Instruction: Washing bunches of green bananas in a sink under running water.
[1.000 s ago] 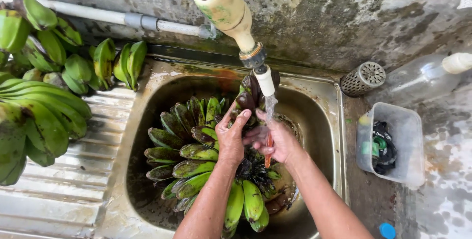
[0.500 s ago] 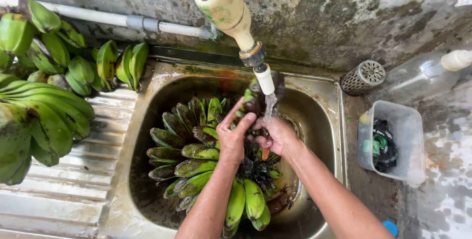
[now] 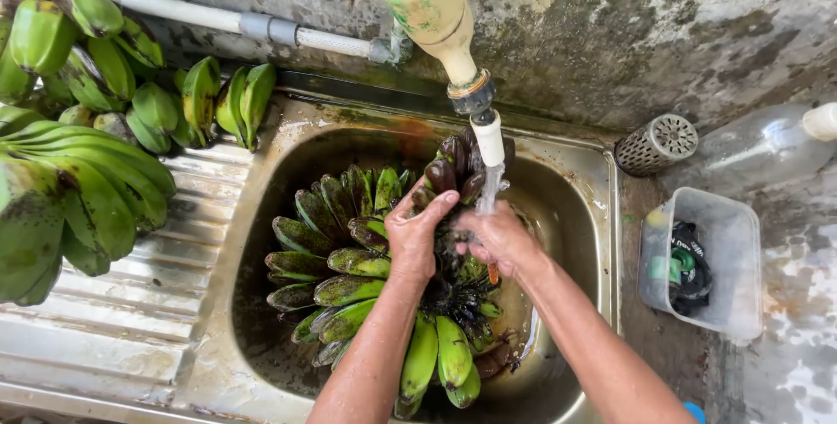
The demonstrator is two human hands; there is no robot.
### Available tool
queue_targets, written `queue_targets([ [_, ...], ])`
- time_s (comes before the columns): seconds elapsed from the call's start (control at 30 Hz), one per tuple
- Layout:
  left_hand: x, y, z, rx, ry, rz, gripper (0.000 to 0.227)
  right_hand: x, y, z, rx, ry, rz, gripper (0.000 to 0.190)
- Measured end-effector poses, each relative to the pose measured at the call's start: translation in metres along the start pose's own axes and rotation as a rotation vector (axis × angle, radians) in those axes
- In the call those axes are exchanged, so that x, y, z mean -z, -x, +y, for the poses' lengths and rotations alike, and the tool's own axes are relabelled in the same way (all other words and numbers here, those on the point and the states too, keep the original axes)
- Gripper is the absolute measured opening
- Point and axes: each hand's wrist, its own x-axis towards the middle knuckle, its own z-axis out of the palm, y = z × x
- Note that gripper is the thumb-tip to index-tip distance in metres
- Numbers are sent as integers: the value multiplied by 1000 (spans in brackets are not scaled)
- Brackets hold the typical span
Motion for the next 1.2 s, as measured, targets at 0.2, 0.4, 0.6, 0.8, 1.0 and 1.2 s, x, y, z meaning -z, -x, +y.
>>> queue_targets([
  [0.2,31,-27,-29,204,-93,170,70,13,7,12,182,65,-153,18],
  [0.4,-2,-28,24,458,-134,258,71,12,36,9,368,301,-365,20],
  [0.6,10,-43,7,422,304,167,58,16,38,-1,317,207,-191,20],
  [0.8,-7,-19,-13,321,232,172,50,-12,21,-2,85,-249,116,35],
  [1.0,1,-28,-30,152,169,81,41,0,-6,6,14,-358,106,32],
  [1.2,-15,-16,-25,174,179,118,36,6,-15,16,96,-42,144,26],
])
